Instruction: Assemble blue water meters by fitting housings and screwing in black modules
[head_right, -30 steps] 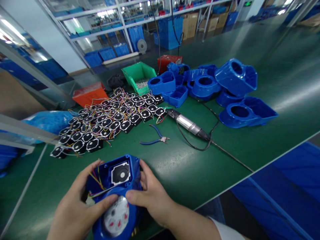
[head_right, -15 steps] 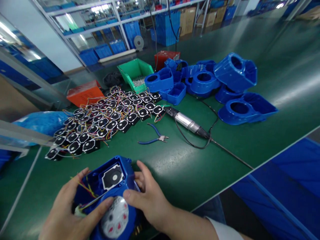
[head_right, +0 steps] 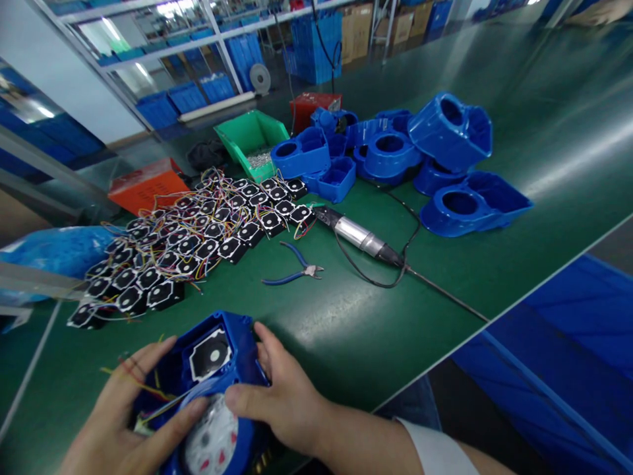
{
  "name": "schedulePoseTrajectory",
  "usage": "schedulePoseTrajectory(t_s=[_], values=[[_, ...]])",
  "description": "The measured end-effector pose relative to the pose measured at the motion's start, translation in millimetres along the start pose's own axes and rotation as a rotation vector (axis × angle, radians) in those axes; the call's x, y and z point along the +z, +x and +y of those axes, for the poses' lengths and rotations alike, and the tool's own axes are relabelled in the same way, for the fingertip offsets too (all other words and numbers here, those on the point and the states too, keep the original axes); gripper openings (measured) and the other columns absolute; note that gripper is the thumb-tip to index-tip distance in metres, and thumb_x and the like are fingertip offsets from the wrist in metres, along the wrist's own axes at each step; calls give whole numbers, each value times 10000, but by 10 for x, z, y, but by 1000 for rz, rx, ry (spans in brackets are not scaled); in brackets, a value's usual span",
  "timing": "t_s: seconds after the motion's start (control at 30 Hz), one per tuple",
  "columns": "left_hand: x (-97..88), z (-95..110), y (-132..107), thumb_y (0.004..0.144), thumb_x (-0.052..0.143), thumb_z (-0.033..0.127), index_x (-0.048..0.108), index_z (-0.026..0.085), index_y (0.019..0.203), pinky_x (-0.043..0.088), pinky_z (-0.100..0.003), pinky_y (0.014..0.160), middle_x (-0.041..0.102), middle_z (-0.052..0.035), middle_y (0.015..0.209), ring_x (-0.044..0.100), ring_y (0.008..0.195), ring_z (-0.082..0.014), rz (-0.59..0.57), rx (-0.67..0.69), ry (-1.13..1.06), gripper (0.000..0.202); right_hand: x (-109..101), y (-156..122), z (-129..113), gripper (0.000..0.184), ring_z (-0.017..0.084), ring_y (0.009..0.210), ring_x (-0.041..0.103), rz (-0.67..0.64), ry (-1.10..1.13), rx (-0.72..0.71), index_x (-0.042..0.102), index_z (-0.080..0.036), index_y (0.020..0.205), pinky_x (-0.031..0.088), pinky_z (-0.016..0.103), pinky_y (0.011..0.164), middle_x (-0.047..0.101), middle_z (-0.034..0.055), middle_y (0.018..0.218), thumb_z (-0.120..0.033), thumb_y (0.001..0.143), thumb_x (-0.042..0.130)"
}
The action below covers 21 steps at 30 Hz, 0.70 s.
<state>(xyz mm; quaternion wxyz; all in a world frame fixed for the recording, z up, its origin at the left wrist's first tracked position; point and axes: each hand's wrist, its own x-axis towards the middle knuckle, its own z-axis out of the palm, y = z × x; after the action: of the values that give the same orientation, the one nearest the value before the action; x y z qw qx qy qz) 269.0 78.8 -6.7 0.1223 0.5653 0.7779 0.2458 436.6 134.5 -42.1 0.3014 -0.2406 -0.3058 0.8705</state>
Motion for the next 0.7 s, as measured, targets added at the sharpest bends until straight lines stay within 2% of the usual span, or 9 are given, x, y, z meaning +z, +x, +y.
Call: schedulePoseTrajectory(t_s=[0.1, 0.2, 0.37, 0.5, 0.63, 0.7], values=[[17, -6, 19, 645, 577, 534, 438, 212, 1143, 408, -471, 865, 477, -93, 1120, 479, 1022, -288, 7, 56, -7, 609, 12, 30, -16, 895, 223, 1185, 295, -40, 76, -26, 183, -123, 1296, 194, 360, 1032, 273, 129, 1292, -319, 628, 745], [40, -9, 43, 641, 576, 545, 449, 221, 1126, 419, -460, 847, 488, -82, 1119, 485, 1020, -291, 11, 32, -35, 596, 17, 47, -32, 815, 233, 1170, 321, -77, 127, -35, 251, -130, 1273, 222, 371, 1024, 312, 117, 1275, -274, 636, 738], [63, -59, 72, 609, 605, 539, 445, 200, 1120, 458, -425, 787, 500, -97, 1110, 500, 1007, -298, -13, 26, -56, 633, 4, 63, -40, 840, 226, 1191, 291, -36, 109, -4, 273, -140, 1271, 207, 350, 1037, 319, 100, 1273, -269, 598, 759], [77, -75, 53, 622, 607, 506, 435, 188, 1131, 448, -422, 815, 484, -106, 1120, 482, 1034, -289, -2, 24, -95, 624, 31, 63, -51, 876, 228, 1167, 321, 31, 61, 51, 264, -144, 1262, 222, 357, 1026, 331, 108, 1260, -267, 558, 771], [127, -14, -2, 600, 609, 519, 430, 187, 1155, 388, -466, 893, 464, -107, 1152, 449, 1071, -302, 37, -113, -217, 671, 122, 49, -74, 882, 236, 1116, 377, 114, -49, 30, 258, -147, 1267, 286, 357, 986, 375, 111, 1214, -276, 555, 764], [171, 25, -38, 591, 611, 533, 384, 196, 1210, 336, -512, 932, 446, -108, 1199, 430, 1095, -319, 67, -208, -319, 740, 164, 50, -75, 936, 242, 1069, 418, 178, -34, 24, 264, -141, 1267, 320, 351, 953, 418, 109, 1165, -267, 500, 786]])
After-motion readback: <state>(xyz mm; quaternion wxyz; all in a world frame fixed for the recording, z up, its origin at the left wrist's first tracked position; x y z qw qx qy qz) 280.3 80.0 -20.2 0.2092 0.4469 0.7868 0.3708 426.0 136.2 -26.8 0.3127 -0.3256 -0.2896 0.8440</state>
